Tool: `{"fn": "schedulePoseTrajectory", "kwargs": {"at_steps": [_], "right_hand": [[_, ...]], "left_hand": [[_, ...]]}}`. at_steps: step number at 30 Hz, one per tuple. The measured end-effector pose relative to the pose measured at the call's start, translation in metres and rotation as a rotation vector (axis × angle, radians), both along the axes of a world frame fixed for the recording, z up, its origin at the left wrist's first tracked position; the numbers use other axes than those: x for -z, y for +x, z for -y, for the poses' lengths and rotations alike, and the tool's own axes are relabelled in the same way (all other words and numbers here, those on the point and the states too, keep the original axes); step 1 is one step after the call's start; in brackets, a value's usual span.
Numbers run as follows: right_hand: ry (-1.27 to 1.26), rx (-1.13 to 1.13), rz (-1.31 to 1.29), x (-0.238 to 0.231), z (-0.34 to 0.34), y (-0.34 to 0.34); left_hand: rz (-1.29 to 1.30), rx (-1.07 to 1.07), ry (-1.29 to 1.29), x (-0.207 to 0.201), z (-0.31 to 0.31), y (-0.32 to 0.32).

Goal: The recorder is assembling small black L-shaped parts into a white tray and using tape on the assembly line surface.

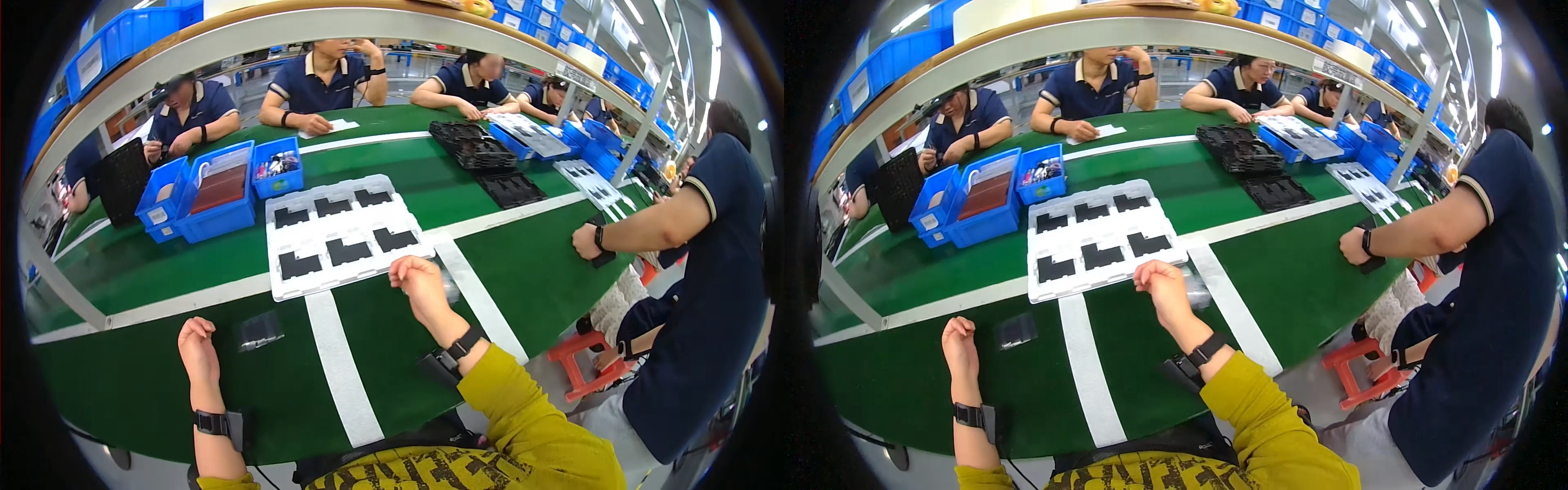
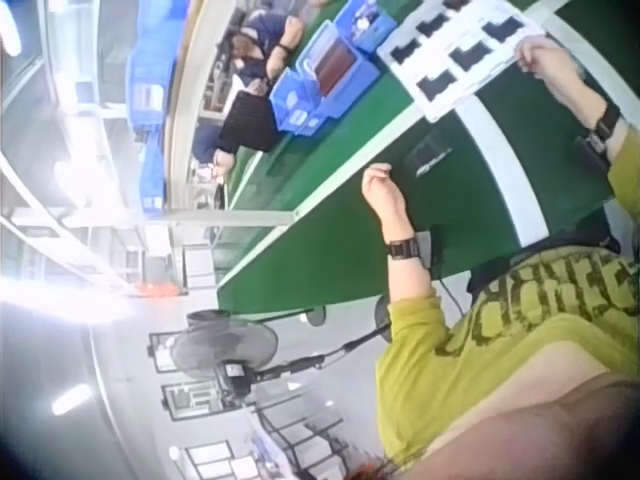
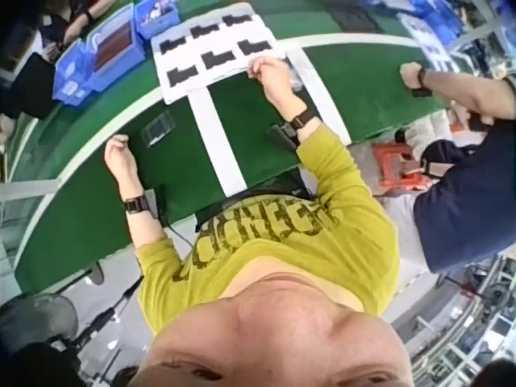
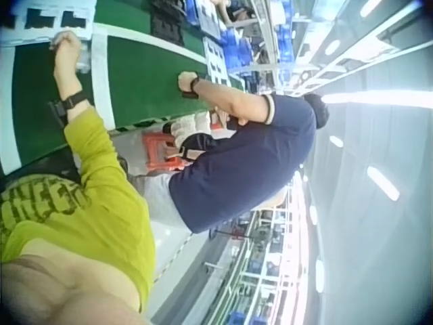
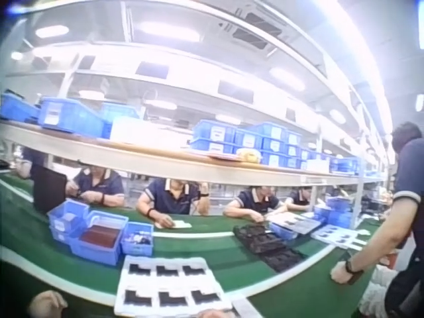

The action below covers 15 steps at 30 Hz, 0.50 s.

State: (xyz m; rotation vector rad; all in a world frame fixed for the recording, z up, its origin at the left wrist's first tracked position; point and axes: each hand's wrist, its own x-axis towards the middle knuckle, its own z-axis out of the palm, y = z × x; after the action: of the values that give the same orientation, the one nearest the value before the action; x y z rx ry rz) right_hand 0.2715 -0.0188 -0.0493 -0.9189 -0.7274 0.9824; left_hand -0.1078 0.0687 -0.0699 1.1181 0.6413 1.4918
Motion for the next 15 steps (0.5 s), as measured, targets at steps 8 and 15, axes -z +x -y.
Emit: {"fn": "schedulePoseTrajectory", "kwargs": {"at_steps": [8,15], "right_hand": [[-0.071,-0.306,0.248,-0.037,0.015,-0.01],[-0.127,-1.407,1.128,-0.102,0.132,-0.063]], "left_hand": [[-0.073,0.179,0.071,-0.082,0.071,0.008],[-0.602,0.606,-0.227,-0.072,0.224,-0.121]]}}
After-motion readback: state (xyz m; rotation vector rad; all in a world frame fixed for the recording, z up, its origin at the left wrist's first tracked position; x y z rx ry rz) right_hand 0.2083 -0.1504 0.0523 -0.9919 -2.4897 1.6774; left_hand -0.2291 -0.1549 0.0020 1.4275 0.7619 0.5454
